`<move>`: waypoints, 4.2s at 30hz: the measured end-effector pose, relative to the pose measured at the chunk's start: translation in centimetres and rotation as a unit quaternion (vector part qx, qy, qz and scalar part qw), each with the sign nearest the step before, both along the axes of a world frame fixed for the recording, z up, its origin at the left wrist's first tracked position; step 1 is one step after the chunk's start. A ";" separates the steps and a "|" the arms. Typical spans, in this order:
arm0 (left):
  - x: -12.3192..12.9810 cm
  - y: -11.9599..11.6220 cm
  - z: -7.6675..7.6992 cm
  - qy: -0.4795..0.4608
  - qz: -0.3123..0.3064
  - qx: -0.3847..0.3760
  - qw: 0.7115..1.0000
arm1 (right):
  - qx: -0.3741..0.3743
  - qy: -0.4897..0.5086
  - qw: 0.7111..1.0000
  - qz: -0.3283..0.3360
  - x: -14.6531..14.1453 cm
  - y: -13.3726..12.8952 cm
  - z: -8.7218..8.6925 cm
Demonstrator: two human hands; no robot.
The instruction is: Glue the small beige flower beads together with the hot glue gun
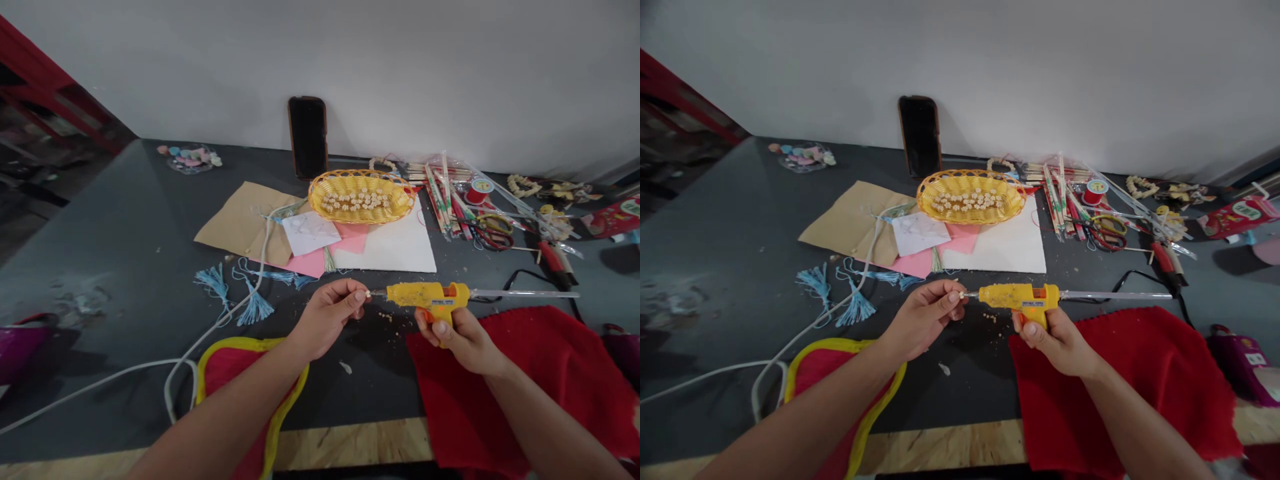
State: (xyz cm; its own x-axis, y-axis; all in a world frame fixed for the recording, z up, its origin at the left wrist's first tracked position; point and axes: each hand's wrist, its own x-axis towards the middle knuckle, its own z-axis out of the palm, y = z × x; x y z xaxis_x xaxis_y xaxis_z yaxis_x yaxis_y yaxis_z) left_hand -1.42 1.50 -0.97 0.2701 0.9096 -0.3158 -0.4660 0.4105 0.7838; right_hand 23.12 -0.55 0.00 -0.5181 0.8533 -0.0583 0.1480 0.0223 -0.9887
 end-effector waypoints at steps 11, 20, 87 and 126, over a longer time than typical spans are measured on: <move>0.0 0.1 0.0 -0.004 0.001 0.003 1.000 | -0.005 0.001 1.000 0.007 0.0 0.1 -0.1; 0.0 0.0 0.1 -0.005 0.002 -0.001 1.000 | -0.009 0.012 1.000 0.006 0.0 0.1 -0.1; 0.8 -0.8 0.7 0.160 -0.109 0.063 0.979 | 0.407 -0.184 0.891 -0.082 -2.4 0.1 -0.1; 1.1 -1.0 0.8 0.198 -0.143 0.129 0.961 | 0.412 -0.120 0.893 -0.133 -4.1 -0.2 -0.3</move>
State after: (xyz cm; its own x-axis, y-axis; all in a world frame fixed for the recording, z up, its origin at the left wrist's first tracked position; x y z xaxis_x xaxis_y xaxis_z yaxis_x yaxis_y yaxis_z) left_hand -0.33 0.53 -0.12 0.4268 0.8775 -0.2186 -0.0072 0.2450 0.9695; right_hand 18.99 -0.72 -0.32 -0.3481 0.7485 0.5644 0.4612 0.6609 -0.5921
